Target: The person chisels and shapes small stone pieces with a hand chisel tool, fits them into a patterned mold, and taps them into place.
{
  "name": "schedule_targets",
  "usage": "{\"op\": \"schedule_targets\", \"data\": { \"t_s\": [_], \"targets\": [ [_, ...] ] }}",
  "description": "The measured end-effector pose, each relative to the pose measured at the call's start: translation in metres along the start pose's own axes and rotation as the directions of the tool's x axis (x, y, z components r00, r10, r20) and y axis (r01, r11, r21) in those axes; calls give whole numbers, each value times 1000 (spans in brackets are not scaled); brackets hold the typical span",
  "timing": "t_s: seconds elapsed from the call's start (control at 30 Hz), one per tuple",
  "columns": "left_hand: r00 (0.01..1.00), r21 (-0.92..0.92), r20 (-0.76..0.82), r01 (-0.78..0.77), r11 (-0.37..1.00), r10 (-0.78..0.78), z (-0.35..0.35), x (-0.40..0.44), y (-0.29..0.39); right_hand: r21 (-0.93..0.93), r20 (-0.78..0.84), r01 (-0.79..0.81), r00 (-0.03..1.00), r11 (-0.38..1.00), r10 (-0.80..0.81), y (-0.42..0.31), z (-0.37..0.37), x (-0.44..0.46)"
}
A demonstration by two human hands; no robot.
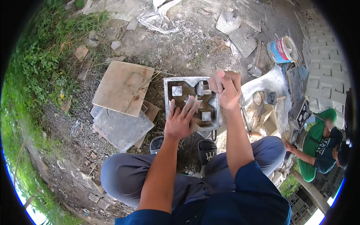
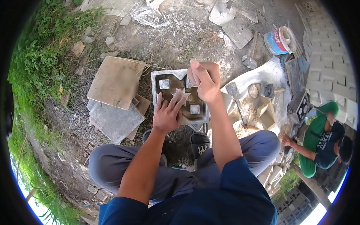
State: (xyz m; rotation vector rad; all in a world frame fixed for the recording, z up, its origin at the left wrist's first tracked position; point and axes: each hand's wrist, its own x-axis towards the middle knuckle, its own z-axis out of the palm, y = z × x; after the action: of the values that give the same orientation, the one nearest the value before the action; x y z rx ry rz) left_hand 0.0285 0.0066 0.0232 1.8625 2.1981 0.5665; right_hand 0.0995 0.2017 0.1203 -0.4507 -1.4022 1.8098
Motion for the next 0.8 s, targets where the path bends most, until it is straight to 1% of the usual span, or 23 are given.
{"op": "schedule_targets", "data": {
  "t_s": [0.07,0.13,0.17,0.2,0.27,0.3,0.33,0.4,0.43,0.47,0.53,0.57,0.6,0.67,0.7,0.73,0.8],
  "targets": [
    [999,-8,37,18,1000,-18,1,1,-2,-23,18,5,1000,1000,-5,-12,4,1],
    [1000,-1,13,23,1000,-23,1,2,-4,82,1,35,999,996,-35,-16,5,-7],
    [1000,-1,-4,10,1000,-10,1,0,-2,49,-62,-16,998,999,19,-6,2,-3],
    [1000,-2,-2,1,1000,-1,1,-1,-1,45,-70,-11,997,999,14,-6,0,0],
    [999,10,36,17,1000,-17,1,0,-2,77,-52,-94,994,993,98,-9,-3,8],
    [999,11,36,18,1000,-18,1,1,-1,70,37,-41,999,997,39,-12,-7,5],
    [999,16,26,23,1000,-23,1,4,-3,71,48,-37,998,997,33,-10,-8,6],
    [1000,-14,8,20,1000,-20,0,-1,-2,126,-46,96,995,987,-90,-2,-6,-2],
    [1000,1,0,12,1000,-12,1,-1,-2,159,-17,79,997,984,-78,2,-5,-1],
    [1000,-3,3,6,1000,-6,0,-2,-1,154,-24,81,997,985,-78,2,-7,-2],
    [1000,-8,14,10,1000,-10,1,0,-1,113,-119,-27,992,993,40,-13,-2,3],
    [999,-3,28,16,1000,-16,2,0,-2,109,-86,38,996,993,-28,-19,-3,0],
    [1000,3,20,23,1000,-23,1,4,-4,113,-76,40,997,993,-31,-17,-4,4],
    [1000,-25,-21,8,1000,-9,0,-1,-2,169,-128,72,990,983,-50,-5,-8,-4],
    [1000,7,-2,1,1000,-1,-1,0,-2,203,-94,72,994,976,-54,4,-3,3],
    [1000,3,-4,-10,1000,10,0,1,-1,196,-100,80,993,977,-61,1,-5,2],
    [999,10,33,9,1000,-10,-1,1,-1,80,-130,73,990,994,-62,-9,-2,5]
  ]
}}
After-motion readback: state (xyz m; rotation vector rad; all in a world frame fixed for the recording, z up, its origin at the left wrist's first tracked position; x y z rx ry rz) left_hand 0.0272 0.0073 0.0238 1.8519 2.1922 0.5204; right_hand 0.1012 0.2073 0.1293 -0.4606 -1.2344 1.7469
